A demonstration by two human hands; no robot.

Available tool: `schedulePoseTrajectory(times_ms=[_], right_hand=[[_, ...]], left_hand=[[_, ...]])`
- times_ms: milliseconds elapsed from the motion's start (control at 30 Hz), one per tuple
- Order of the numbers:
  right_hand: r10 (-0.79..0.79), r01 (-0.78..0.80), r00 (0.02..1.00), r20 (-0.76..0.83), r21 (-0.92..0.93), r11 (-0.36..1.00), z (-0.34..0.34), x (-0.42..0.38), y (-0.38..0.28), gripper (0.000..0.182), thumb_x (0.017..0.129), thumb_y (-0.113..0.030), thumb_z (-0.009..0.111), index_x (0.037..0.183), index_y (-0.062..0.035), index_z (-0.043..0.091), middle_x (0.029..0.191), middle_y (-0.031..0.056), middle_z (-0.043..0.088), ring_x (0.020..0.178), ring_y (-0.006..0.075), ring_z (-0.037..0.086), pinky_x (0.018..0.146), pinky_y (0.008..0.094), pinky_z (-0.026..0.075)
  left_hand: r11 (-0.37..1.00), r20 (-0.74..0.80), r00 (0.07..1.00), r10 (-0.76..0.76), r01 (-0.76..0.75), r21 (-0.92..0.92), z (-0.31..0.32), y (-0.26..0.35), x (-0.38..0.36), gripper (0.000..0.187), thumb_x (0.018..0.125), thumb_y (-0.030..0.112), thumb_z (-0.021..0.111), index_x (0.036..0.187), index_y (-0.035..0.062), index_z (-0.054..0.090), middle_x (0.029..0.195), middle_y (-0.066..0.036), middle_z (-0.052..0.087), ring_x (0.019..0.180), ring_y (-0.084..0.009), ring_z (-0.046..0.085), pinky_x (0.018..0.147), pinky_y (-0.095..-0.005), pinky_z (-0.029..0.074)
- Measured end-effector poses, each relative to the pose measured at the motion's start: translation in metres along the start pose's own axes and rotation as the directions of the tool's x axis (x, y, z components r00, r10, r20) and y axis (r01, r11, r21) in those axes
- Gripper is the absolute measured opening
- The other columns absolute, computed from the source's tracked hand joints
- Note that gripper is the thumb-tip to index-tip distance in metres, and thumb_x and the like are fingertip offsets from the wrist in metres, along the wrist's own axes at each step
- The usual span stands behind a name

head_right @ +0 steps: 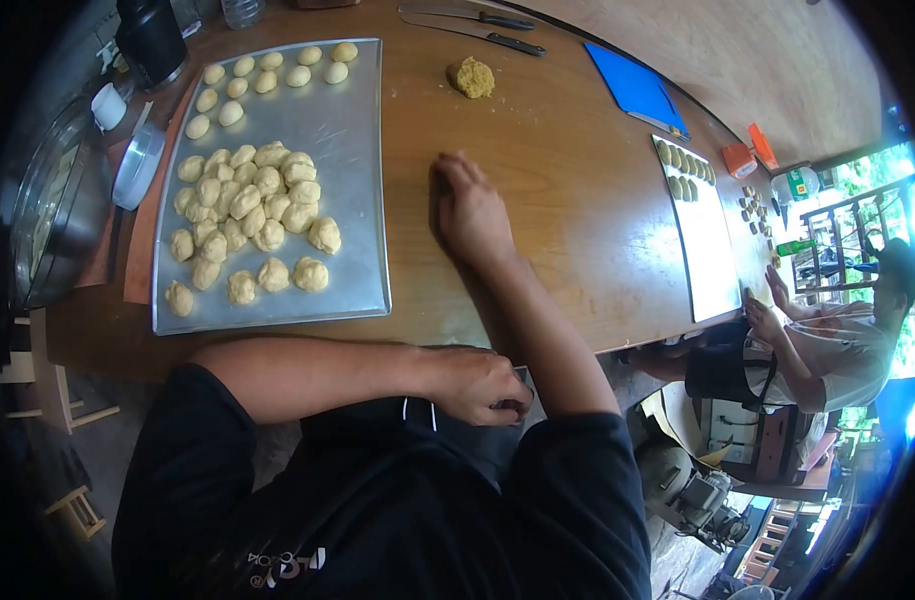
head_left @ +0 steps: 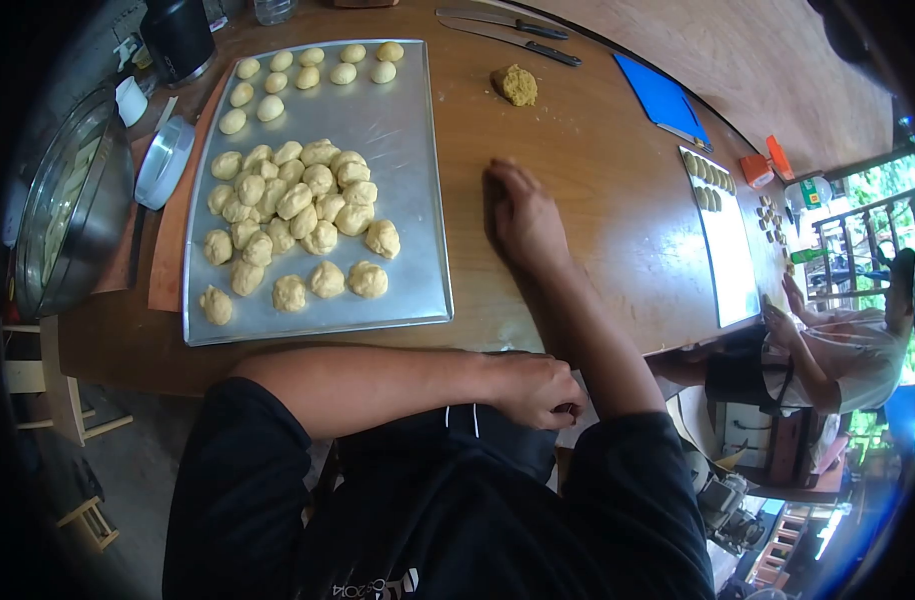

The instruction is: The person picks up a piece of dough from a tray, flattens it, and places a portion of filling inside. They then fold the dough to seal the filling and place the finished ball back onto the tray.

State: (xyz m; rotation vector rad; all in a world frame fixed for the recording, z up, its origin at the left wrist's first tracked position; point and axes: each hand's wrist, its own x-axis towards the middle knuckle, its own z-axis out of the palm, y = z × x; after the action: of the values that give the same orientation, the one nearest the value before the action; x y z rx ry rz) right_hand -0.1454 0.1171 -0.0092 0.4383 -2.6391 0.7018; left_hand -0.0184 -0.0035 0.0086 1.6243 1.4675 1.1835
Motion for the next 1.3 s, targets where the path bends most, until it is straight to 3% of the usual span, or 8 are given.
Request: schedulePoseTrajectory(times_ms=[233, 433, 500, 567, 767, 867, 1167, 1300], right_hand=[[0.222, -0.224, 0.974, -0.038, -0.073, 0.972, -0.019, 0.002, 0.003, 0.037, 0.093, -0.003, 0.061, 0.13, -0.0014, 0.069, 0.145, 0.0194, 0.066, 0.133, 0.0415, 0.063, 0.111, 0.0464, 0.056], [-0.105, 0.105, 0.994, -0.018, 0.011, 0.994, -0.019, -0.036, -0.018, 0.034, 0.095, -0.006, 0.058, 0.127, -0.0014, 0.069, 0.134, 0.0223, 0.07, 0.119, 0.043, 0.069, 0.1, 0.0481, 0.059], [0.243, -0.242, 0.97, 0.019, -0.018, 0.97, -0.038, -0.03, -0.019, 0.034, 0.096, -0.008, 0.059, 0.127, -0.0017, 0.07, 0.133, 0.024, 0.07, 0.12, 0.0437, 0.069, 0.102, 0.0485, 0.059], [0.279, -0.282, 0.958, -0.065, -0.042, 0.959, -0.023, -0.01, 0.008, 0.035, 0.095, -0.01, 0.06, 0.127, -0.0017, 0.07, 0.133, 0.0255, 0.07, 0.119, 0.0443, 0.069, 0.102, 0.0487, 0.059], [-0.021, 0.022, 0.998, -0.055, 0.014, 1.0, -0.008, -0.039, -0.023, 0.028, 0.095, -0.009, 0.065, 0.122, -0.0045, 0.073, 0.134, 0.0203, 0.072, 0.122, 0.0402, 0.07, 0.103, 0.0487, 0.059], [0.24, -0.241, 0.97, -0.028, -0.024, 0.97, -0.027, -0.028, -0.01, 0.025, 0.095, -0.01, 0.065, 0.119, -0.0055, 0.073, 0.133, 0.0187, 0.072, 0.119, 0.0396, 0.071, 0.099, 0.0479, 0.06], [-0.031, 0.034, 0.994, -0.1, 0.023, 0.999, -0.02, -0.027, -0.014, 0.016, 0.098, -0.012, 0.064, 0.11, -0.0044, 0.07, 0.116, 0.0175, 0.073, 0.1, 0.0429, 0.072, 0.09, 0.0528, 0.06], [0.165, -0.174, 0.98, -0.109, -0.08, 0.981, -0.013, -0.001, 0.018, 0.025, 0.096, -0.011, 0.064, 0.12, -0.0054, 0.069, 0.126, 0.0182, 0.072, 0.107, 0.0448, 0.071, 0.094, 0.0528, 0.06]], left_hand=[[1.0, 0.002, 1.0, 0.015, -0.015, -0.011, 0.0, 0.001, 0.0, 0.021, 0.099, 0.022, 0.069, 0.107, 0.0031, 0.076, 0.098, -0.019, 0.079, 0.095, -0.0388, 0.076, 0.088, -0.0483, 0.059], [1.0, 0.019, 1.0, -0.009, 0.009, -0.011, 0.0, 0.001, 0.0, 0.021, 0.1, 0.022, 0.068, 0.107, 0.0035, 0.077, 0.097, -0.019, 0.079, 0.095, -0.0389, 0.076, 0.088, -0.0485, 0.059], [1.0, 0.025, 1.0, -0.012, 0.012, -0.001, -0.002, -0.002, 0.001, 0.022, 0.1, 0.022, 0.068, 0.107, 0.0034, 0.077, 0.097, -0.019, 0.079, 0.095, -0.039, 0.076, 0.088, -0.0485, 0.059], [1.0, -0.004, 1.0, 0.001, -0.001, -0.004, 0.003, -0.003, 0.0, 0.022, 0.099, 0.022, 0.068, 0.106, 0.003, 0.077, 0.097, -0.019, 0.079, 0.094, -0.0385, 0.076, 0.088, -0.0484, 0.059], [1.0, -0.011, 1.0, 0.006, -0.006, -0.016, 0.0, 0.001, 0.0, 0.02, 0.099, 0.021, 0.069, 0.105, 0.0036, 0.077, 0.096, -0.019, 0.079, 0.093, -0.0386, 0.076, 0.087, -0.0484, 0.059], [1.0, -0.009, 1.0, 0.001, -0.001, 0.016, -0.001, -0.003, 0.0, 0.02, 0.099, 0.02, 0.068, 0.104, 0.003, 0.077, 0.095, -0.018, 0.079, 0.092, -0.0385, 0.076, 0.086, -0.0486, 0.06], [1.0, -0.006, 1.0, 0.014, -0.014, -0.008, 0.001, -0.001, -0.001, 0.019, 0.098, 0.019, 0.068, 0.105, 0.0032, 0.077, 0.094, -0.019, 0.079, 0.092, -0.0392, 0.076, 0.087, -0.0491, 0.059], [1.0, -0.015, 1.0, 0.004, -0.004, 0.0, 0.0, 0.002, -0.002, 0.02, 0.098, 0.019, 0.068, 0.106, 0.0032, 0.077, 0.096, -0.019, 0.079, 0.093, -0.0388, 0.076, 0.088, -0.0487, 0.06]])
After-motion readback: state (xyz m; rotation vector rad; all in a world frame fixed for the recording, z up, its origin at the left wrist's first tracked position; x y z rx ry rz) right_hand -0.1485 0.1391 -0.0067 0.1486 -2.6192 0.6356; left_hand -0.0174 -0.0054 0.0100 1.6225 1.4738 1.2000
